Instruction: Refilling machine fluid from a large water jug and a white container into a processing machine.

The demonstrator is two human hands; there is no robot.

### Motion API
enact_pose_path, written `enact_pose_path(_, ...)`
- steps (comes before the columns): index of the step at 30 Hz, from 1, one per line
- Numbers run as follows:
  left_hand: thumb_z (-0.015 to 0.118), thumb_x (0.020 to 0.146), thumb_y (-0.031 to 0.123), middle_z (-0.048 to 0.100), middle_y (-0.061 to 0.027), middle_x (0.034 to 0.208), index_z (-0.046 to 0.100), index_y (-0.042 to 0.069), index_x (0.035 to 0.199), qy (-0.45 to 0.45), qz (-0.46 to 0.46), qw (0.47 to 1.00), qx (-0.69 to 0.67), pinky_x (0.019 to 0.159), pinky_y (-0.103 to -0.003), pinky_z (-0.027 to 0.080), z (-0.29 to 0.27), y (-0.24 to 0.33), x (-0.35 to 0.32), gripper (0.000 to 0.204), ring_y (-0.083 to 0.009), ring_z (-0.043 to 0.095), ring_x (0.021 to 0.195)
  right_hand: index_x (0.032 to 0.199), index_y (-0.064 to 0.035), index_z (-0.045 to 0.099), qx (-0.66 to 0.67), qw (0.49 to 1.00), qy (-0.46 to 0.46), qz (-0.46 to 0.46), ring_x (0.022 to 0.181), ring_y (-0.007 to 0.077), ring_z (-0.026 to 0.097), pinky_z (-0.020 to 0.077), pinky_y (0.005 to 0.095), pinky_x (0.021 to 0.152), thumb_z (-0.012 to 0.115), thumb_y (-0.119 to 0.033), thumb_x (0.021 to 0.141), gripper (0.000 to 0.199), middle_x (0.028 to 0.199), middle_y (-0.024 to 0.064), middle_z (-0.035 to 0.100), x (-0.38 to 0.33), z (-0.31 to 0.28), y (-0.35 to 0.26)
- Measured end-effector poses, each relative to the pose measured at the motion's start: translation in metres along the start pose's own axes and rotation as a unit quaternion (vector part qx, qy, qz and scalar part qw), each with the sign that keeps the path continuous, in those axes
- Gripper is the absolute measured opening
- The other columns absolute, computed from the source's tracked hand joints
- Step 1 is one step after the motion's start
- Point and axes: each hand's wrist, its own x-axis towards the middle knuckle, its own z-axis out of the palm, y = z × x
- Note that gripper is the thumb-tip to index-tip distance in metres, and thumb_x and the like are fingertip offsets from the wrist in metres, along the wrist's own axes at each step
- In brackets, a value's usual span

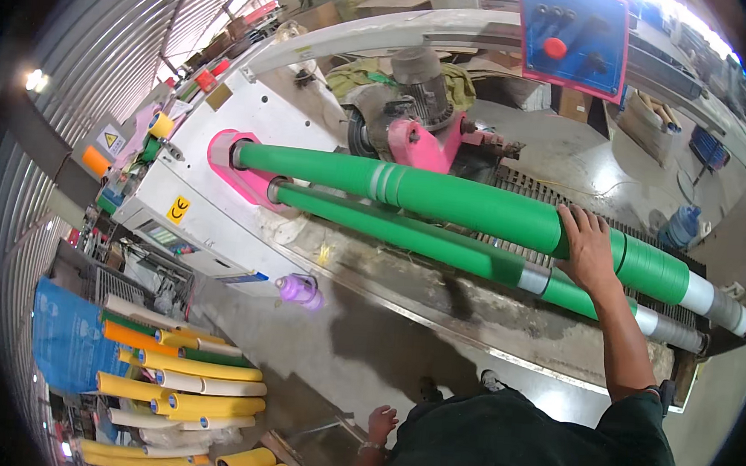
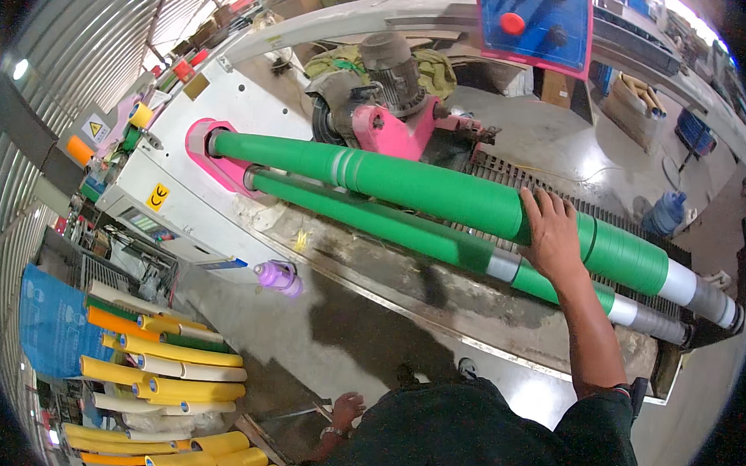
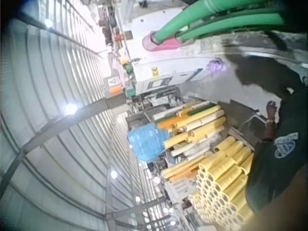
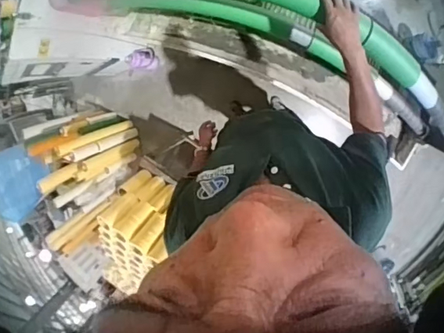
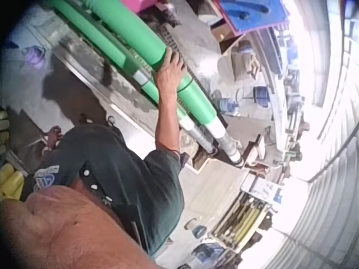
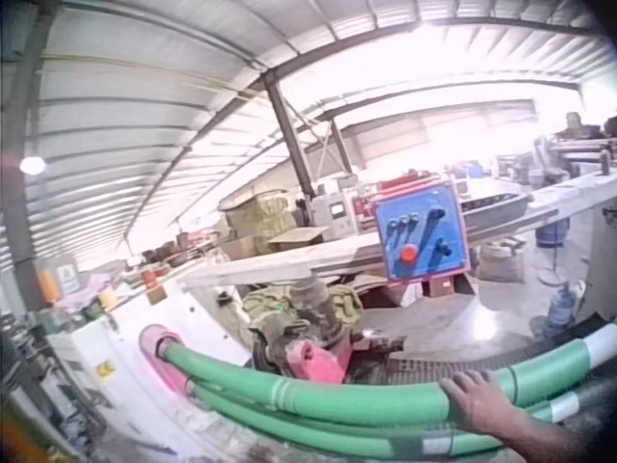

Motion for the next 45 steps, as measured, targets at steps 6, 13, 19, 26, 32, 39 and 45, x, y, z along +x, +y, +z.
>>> enact_pose_path(6, 0.068, 0.082, 0.01, 0.065, -0.0102, 0.08, 0.056, -0.005, 0.118, 0.03, -0.016, 0.999, -0.022, 0.049, -0.028, 0.049, 0.005, 0.002, -0.007, 0.041, -0.0177, 0.064, 0.061, 0.138, -0.0074, 0.038, 0.025, 0.998, -0.04, 0.035, 0.123, 0.0341, 0.046, 0.0355, 0.0467, 0.106, 0.088, -0.023, 0.053, 0.1, 0.133, 0.0162, 0.048, 0.009, -0.004, -0.007)
enact_pose_path(13, 0.068, 0.083, 0.011, 0.065, -0.0112, 0.083, 0.056, -0.004, 0.117, 0.043, -0.017, 0.999, 0.01, 0.05, -0.028, 0.049, 0.008, 0.006, -0.001, 0.039, -0.018, 0.064, 0.062, 0.137, -0.008, 0.04, 0.023, 0.999, -0.027, 0.036, 0.122, 0.0331, 0.047, 0.0366, 0.0459, 0.104, 0.088, -0.023, 0.053, 0.098, 0.131, 0.0152, 0.05, 0.009, -0.005, -0.007)
enact_pose_path(19, 0.068, 0.084, 0.013, 0.066, -0.0107, 0.083, 0.057, -0.004, 0.117, 0.049, -0.01, 0.999, 0.019, 0.05, -0.028, 0.049, 0.012, 0.009, 0.003, 0.038, -0.018, 0.065, 0.063, 0.137, -0.0086, 0.04, 0.024, 0.999, -0.029, 0.037, 0.123, 0.0322, 0.047, 0.0369, 0.0453, 0.104, 0.088, -0.024, 0.054, 0.097, 0.131, 0.0143, 0.05, 0.011, -0.007, -0.011)
enact_pose_path(26, 0.068, 0.085, 0.013, 0.066, -0.0111, 0.083, 0.057, -0.003, 0.117, 0.058, -0.011, 0.997, 0.054, 0.051, -0.028, 0.05, 0.023, 0.023, -0.007, 0.037, -0.0176, 0.066, 0.065, 0.137, -0.0085, 0.04, 0.023, 0.999, -0.025, 0.04, 0.123, 0.032, 0.046, 0.0361, 0.0455, 0.104, 0.088, -0.023, 0.054, 0.097, 0.131, 0.0136, 0.05, 0.009, -0.005, -0.01)
enact_pose_path(32, 0.068, 0.084, 0.013, 0.066, -0.0112, 0.083, 0.058, -0.004, 0.117, 0.027, -0.016, 0.999, 0.011, 0.052, -0.029, 0.05, 0.006, 0.006, 0.007, 0.038, -0.0174, 0.066, 0.066, 0.136, -0.0083, 0.04, 0.025, 0.999, -0.025, 0.041, 0.124, 0.032, 0.046, 0.0356, 0.0455, 0.105, 0.088, -0.024, 0.054, 0.096, 0.132, 0.0136, 0.05, 0.011, -0.006, -0.012)
enact_pose_path(39, 0.059, 0.09, 0.01, 0.066, -0.0187, 0.1, 0.052, 0.0, 0.122, 0.027, -0.012, 0.997, 0.074, 0.052, -0.032, 0.052, 0.0, -0.002, 0.017, 0.034, -0.0282, 0.067, 0.068, 0.137, -0.0074, 0.04, 0.015, 0.998, -0.041, 0.046, 0.125, 0.032, 0.045, 0.0352, 0.0457, 0.106, 0.088, -0.025, 0.055, 0.097, 0.132, 0.0145, 0.049, 0.011, -0.005, -0.012)
enact_pose_path(45, 0.059, 0.09, 0.009, 0.066, -0.0191, 0.1, 0.05, 0.0, 0.123, 0.028, -0.018, 0.997, 0.075, 0.052, -0.033, 0.052, -0.001, -0.008, 0.018, 0.036, -0.029, 0.067, 0.07, 0.137, -0.0073, 0.04, 0.014, 0.999, -0.029, 0.041, 0.124, 0.0329, 0.045, 0.0352, 0.0463, 0.105, 0.088, -0.025, 0.055, 0.096, 0.133, 0.015, 0.049, 0.01, -0.004, -0.013)
